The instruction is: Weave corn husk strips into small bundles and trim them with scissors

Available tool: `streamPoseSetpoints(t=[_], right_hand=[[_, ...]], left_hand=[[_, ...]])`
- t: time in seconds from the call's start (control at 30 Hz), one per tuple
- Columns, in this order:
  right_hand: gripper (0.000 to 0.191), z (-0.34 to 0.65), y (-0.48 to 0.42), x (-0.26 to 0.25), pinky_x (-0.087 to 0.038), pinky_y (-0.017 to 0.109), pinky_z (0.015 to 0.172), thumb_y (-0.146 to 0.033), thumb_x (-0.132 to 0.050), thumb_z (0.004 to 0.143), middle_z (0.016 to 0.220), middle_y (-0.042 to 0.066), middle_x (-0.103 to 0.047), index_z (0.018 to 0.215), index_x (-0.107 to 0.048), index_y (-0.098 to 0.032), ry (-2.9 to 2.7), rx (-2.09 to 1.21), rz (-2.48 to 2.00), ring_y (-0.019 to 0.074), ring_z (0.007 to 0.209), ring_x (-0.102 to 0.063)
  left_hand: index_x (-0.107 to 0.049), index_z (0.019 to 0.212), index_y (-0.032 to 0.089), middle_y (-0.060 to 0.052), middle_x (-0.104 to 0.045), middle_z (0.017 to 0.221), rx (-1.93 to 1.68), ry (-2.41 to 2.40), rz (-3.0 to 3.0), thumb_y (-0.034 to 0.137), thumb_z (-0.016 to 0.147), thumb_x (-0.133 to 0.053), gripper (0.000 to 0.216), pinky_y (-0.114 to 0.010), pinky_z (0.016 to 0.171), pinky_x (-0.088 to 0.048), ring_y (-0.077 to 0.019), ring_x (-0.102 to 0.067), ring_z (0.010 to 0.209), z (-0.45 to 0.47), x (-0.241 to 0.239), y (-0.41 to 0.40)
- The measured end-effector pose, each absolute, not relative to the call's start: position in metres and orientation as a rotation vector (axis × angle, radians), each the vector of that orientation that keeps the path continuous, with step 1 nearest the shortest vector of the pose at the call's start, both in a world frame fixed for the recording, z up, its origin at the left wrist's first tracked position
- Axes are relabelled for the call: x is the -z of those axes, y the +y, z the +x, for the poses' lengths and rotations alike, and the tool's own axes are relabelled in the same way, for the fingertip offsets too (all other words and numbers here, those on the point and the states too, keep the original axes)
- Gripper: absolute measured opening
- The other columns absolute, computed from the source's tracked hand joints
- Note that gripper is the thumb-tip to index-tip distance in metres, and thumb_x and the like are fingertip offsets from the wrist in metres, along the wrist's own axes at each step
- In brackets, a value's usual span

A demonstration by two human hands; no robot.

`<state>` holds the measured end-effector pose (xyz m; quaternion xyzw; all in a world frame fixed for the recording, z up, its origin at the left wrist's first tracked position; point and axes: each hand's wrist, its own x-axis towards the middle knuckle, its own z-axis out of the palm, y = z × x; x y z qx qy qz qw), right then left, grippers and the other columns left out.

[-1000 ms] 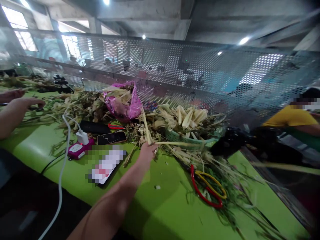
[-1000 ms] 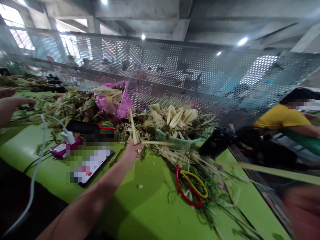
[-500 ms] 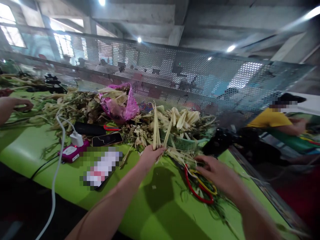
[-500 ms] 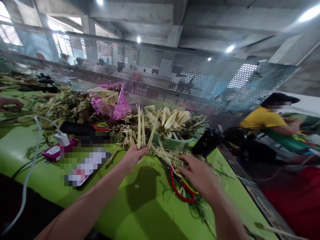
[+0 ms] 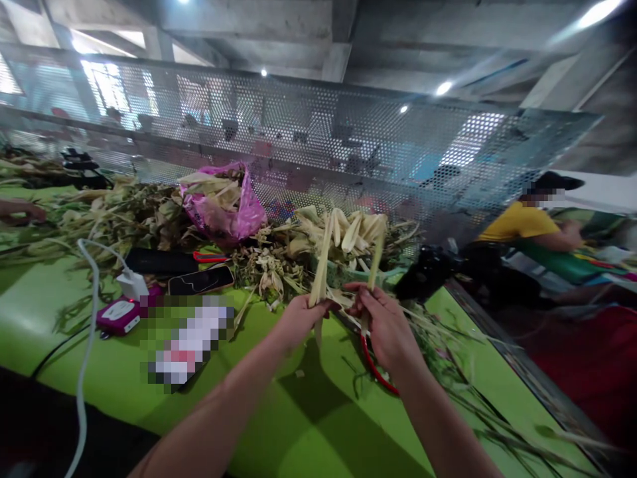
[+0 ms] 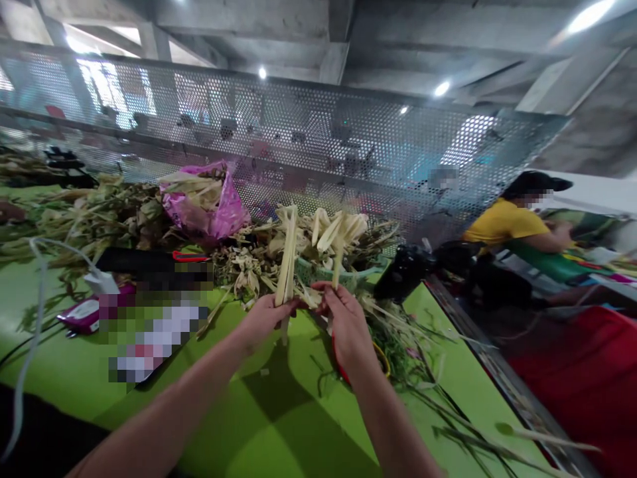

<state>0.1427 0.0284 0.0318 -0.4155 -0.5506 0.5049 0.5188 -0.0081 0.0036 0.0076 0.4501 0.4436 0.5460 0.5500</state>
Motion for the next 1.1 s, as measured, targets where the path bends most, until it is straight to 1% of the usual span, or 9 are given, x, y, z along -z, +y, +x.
streamPoseSetpoints(t=[0.07, 0.13, 0.2, 0.27, 0.4, 0.6, 0.8, 0.9, 1.1], right_hand=[[0.029, 0.141, 0.025, -0.031, -0.043, 0.025, 0.055, -0.042, -0.066, 0.075, 0.058, -0.003, -0.054, 0.092, -0.066, -0.019, -1.395, -1.202, -1.044, 0.0126, 0.054, -0.05], [0.031, 0.137, 0.023, -0.028, -0.045, 0.026, 0.058, -0.042, -0.069, 0.071, 0.064, 0.0, -0.059, 0.09, -0.064, -0.018, -1.471, -1.177, -1.074, 0.0143, 0.059, -0.053], [0.027, 0.134, 0.022, -0.026, -0.046, 0.028, 0.063, -0.037, -0.072, 0.067, 0.07, 0.002, -0.063, 0.082, -0.064, -0.017, -1.517, -1.117, -1.086, 0.0161, 0.064, -0.056], [0.021, 0.134, 0.022, -0.024, -0.046, 0.029, 0.065, -0.033, -0.072, 0.065, 0.069, 0.003, -0.063, 0.074, -0.063, -0.017, -1.524, -1.088, -1.102, 0.016, 0.064, -0.056], [0.016, 0.138, 0.022, -0.025, -0.045, 0.028, 0.061, -0.031, -0.069, 0.066, 0.065, 0.001, -0.062, 0.072, -0.062, -0.018, -1.456, -1.165, -1.127, 0.0139, 0.059, -0.053], [0.019, 0.138, 0.019, -0.028, -0.042, 0.026, 0.057, -0.035, -0.07, 0.066, 0.061, -0.002, -0.06, 0.071, -0.06, -0.019, -1.477, -1.248, -1.152, 0.0131, 0.056, -0.052], [0.023, 0.136, 0.021, -0.028, -0.045, 0.028, 0.061, -0.036, -0.071, 0.064, 0.065, 0.0, -0.063, 0.074, -0.061, -0.018, -1.481, -1.249, -1.146, 0.015, 0.058, -0.054], [0.022, 0.136, 0.022, -0.025, -0.044, 0.028, 0.059, -0.036, -0.07, 0.064, 0.064, 0.0, -0.062, 0.073, -0.061, -0.018, -1.479, -1.24, -1.153, 0.0143, 0.057, -0.053], [0.018, 0.134, 0.023, -0.022, -0.043, 0.027, 0.056, -0.031, -0.068, 0.064, 0.059, -0.002, -0.058, 0.072, -0.059, -0.017, -1.458, -1.288, -1.133, 0.0125, 0.053, -0.049]], left_hand=[[-0.065, 0.069, 0.012, 0.0, -0.053, 0.059, -1.256, 1.073, 1.088, 0.027, 0.072, -0.062, 0.015, -0.022, 0.053, -0.031, -0.0094, -0.04, 0.054, -0.007, -0.006, 0.003], [-0.063, 0.064, 0.013, 0.0, -0.051, 0.057, -1.224, 1.074, 1.101, 0.025, 0.07, -0.064, 0.014, -0.022, 0.053, -0.031, -0.0091, -0.04, 0.053, -0.005, -0.003, 0.004], [-0.062, 0.061, 0.013, 0.0, -0.052, 0.057, -1.201, 1.047, 1.111, 0.026, 0.068, -0.066, 0.015, -0.022, 0.054, -0.032, -0.009, -0.041, 0.054, -0.004, -0.001, 0.004], [-0.065, 0.065, 0.012, 0.0, -0.054, 0.059, -1.187, 1.005, 1.098, 0.026, 0.067, -0.069, 0.014, -0.022, 0.055, -0.034, -0.0087, -0.043, 0.055, -0.004, 0.0, 0.004], [-0.065, 0.076, 0.014, 0.0, -0.056, 0.062, -1.238, 0.977, 0.997, 0.025, 0.065, -0.073, 0.018, -0.021, 0.054, -0.036, -0.0078, -0.045, 0.054, -0.005, -0.005, 0.002], [-0.06, 0.073, 0.016, 0.002, -0.053, 0.059, -1.312, 1.056, 0.971, 0.02, 0.068, -0.068, 0.01, -0.021, 0.052, -0.035, -0.0071, -0.041, 0.051, -0.007, -0.006, 0.004], [-0.056, 0.071, 0.015, 0.002, -0.054, 0.063, -1.35, 1.061, 1.043, 0.021, 0.068, -0.065, 0.011, -0.022, 0.061, -0.038, -0.0087, -0.045, 0.058, -0.005, -0.006, 0.005], [-0.057, 0.073, 0.016, 0.002, -0.055, 0.066, -1.376, 1.05, 1.097, 0.022, 0.069, -0.064, 0.01, -0.023, 0.064, -0.038, -0.0094, -0.046, 0.061, -0.004, -0.003, 0.006], [-0.057, 0.077, 0.016, 0.002, -0.053, 0.064, -1.345, 1.021, 1.065, 0.025, 0.07, -0.063, 0.012, -0.021, 0.058, -0.034, -0.0086, -0.043, 0.057, -0.002, 0.002, 0.006]])
